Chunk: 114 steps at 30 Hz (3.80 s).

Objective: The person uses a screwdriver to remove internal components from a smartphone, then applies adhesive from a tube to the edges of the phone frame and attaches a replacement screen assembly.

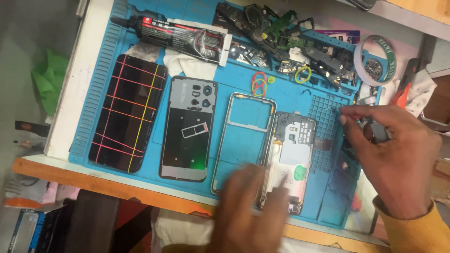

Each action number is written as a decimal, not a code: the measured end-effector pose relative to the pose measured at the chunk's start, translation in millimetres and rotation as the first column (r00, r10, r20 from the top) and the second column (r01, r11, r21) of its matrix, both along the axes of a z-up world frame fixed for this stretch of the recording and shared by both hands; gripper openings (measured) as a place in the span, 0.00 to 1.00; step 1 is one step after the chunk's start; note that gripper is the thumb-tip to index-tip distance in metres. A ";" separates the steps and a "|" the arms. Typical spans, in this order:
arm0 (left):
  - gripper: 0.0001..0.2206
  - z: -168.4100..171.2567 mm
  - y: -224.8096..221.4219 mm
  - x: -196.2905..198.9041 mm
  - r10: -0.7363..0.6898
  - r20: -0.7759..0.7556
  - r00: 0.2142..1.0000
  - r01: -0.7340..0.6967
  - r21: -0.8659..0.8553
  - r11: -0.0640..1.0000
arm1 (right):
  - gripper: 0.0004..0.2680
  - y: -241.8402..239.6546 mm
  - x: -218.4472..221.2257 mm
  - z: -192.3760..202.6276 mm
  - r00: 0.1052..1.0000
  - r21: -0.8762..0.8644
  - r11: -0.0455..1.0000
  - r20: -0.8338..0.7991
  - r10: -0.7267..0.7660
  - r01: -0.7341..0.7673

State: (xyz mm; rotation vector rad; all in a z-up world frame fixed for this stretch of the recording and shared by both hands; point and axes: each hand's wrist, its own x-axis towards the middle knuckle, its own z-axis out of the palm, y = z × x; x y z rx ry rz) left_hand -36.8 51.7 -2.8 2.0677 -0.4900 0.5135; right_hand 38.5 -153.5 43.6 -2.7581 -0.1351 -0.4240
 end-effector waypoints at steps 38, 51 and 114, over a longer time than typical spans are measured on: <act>0.27 -1.7 -82.9 -20.9 -0.010 -0.344 0.939 0.060 0.134 0.989 | 0.10 -6.0 -53.3 -3.3 0.999 -0.037 0.999 -0.044 -0.010 0.009; 0.30 0.5 -1.6 5.3 -0.058 -0.438 0.897 0.033 -0.064 0.997 | 0.19 20.0 -62.9 -5.7 0.867 0.379 0.869 -0.487 -0.104 0.317; 0.08 55.7 19.6 39.8 -0.284 -0.311 0.907 0.093 -0.508 0.856 | 0.06 22.3 -57.6 27.3 0.994 0.597 0.795 -0.095 -0.057 0.103</act>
